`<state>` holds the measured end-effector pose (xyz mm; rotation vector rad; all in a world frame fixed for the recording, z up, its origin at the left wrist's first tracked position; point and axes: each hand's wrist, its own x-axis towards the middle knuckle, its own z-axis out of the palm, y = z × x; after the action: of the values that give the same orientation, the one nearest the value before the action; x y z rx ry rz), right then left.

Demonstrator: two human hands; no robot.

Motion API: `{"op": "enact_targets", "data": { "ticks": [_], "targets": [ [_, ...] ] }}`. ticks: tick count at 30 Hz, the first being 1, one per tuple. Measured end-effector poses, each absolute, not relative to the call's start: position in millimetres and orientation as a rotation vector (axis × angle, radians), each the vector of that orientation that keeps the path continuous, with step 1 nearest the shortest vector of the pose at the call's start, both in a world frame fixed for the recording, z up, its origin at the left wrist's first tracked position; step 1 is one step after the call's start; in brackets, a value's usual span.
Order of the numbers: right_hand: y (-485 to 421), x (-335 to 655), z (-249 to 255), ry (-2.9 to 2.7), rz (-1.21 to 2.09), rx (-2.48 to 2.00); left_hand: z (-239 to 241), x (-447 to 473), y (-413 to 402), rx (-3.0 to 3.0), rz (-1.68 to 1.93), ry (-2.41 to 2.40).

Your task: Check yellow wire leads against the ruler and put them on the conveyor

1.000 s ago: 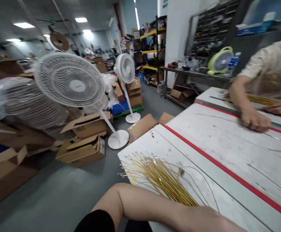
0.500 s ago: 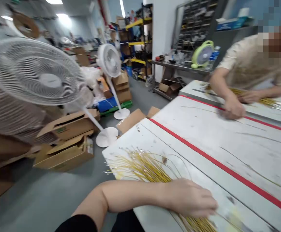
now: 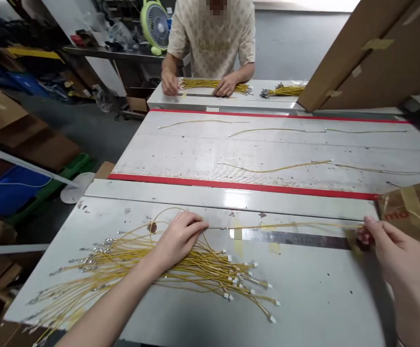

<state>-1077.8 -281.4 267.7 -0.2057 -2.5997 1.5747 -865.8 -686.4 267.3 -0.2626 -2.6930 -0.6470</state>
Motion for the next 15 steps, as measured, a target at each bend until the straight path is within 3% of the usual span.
{"op": "enact_targets", "data": {
  "ticks": [9, 15],
  "targets": [
    [-269.0, -1080.0, 274.3, -2.867, 1.324, 0.04, 270.4, -854.0, -636.6, -0.278, -0.323, -2.751],
    [-273.8, -1081.8, 277.0, -2.802, 1.427, 0.21, 229.1, -852.5, -641.7, -0.467, -0.118, -2.746]
  ]
}}
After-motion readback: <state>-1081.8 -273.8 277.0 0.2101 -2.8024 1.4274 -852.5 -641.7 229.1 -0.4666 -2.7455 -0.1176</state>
